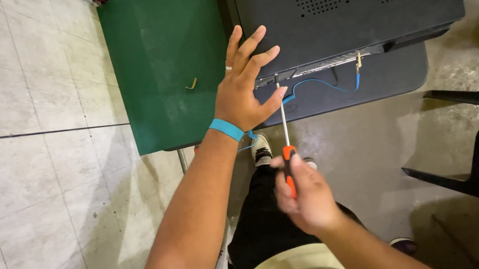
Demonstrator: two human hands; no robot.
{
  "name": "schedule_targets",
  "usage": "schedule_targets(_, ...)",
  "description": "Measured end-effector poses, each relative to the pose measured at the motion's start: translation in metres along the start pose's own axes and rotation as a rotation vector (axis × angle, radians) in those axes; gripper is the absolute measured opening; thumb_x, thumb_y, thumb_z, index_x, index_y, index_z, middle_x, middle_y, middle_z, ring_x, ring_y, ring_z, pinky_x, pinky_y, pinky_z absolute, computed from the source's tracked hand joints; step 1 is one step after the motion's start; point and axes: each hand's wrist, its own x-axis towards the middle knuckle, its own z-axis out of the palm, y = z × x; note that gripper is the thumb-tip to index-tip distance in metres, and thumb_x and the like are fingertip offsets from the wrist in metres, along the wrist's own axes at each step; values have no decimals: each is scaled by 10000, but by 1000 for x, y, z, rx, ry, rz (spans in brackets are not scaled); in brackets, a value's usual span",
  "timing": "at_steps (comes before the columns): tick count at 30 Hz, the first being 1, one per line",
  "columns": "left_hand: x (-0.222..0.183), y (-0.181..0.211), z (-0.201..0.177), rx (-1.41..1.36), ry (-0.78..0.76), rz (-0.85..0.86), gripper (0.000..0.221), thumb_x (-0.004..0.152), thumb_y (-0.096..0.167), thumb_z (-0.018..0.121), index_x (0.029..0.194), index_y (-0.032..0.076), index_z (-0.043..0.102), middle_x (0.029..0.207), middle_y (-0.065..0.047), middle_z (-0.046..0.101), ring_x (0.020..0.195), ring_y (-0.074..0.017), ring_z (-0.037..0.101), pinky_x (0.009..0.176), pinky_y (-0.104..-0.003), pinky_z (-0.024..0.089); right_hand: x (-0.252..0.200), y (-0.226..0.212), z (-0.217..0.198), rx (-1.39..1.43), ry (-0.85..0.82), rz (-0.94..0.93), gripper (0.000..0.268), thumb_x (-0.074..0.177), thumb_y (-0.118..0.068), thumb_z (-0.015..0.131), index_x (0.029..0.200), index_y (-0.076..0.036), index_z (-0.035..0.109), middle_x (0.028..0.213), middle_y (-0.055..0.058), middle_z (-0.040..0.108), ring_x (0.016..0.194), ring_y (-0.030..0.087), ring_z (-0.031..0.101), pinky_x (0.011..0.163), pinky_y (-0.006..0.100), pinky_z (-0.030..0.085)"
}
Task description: The person puts on an anti-static wrist strap, removes the side panel of a desktop computer case using a screwdriver, and begins inspecting the internal components.
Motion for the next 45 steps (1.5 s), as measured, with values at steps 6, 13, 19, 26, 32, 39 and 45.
schedule_targets(6,-1,2,-1,-9,2,-7,526,941,273,740,1425,279,532,1664,26,333,1642,-365,165,920,-397,680,-14,-13,27,-146,306,-103,392,1020,-211,538,1340,-30,673,782,47,456,582,148,376,551,290,304)
schedule_targets(13,-1,1,-1,-18,10,-14,517,951,332,744,1423,277,540,1662,34,338,1643,-354,162,933,-402,679,-19,-8,-31,1210,-378,406,464,1026,-298,624,1410,-40,594,1299,88,530,749,94,490,600,172,482)
schedule_targets(19,-1,0,0,2,4,-5,536,934,284,750,1425,276,534,1663,29,335,1639,-365,173,919,-393,679,-13,-6,-20,429,-253,213,465,1083,-510,412,1273,-159,650,589,-31,309,448,65,206,341,200,120)
schedule_targets(26,-2,-2,1,-9,3,16,547,942,288,757,1440,279,529,1671,25,324,1642,-350,145,1011,-437,665,-15,-24,-7,368,224,47,413,951,-294,642,1308,-87,667,766,7,441,645,125,366,556,239,315)
schedule_targets(32,-2,0,1,-17,12,16,545,937,262,755,1434,279,531,1665,25,334,1639,-367,154,1000,-422,660,-24,-13,-31,1179,-304,512,493,1040,-395,534,1362,-29,607,862,50,495,670,128,432,502,203,422)
schedule_targets(39,-4,-7,3,-21,4,72,571,945,233,761,1458,240,512,1673,-14,308,1634,-382,103,1261,-589,494,-22,2,-8,534,-117,73,330,1024,-393,598,1141,-90,658,635,11,377,567,133,308,530,251,283)
schedule_targets(45,-3,-2,1,-23,-10,23,581,943,227,771,1455,292,506,1680,30,301,1645,-353,115,1053,-448,653,-16,-3,-8,589,-69,229,409,1003,-506,579,1139,-126,648,669,20,493,598,115,407,550,190,364)
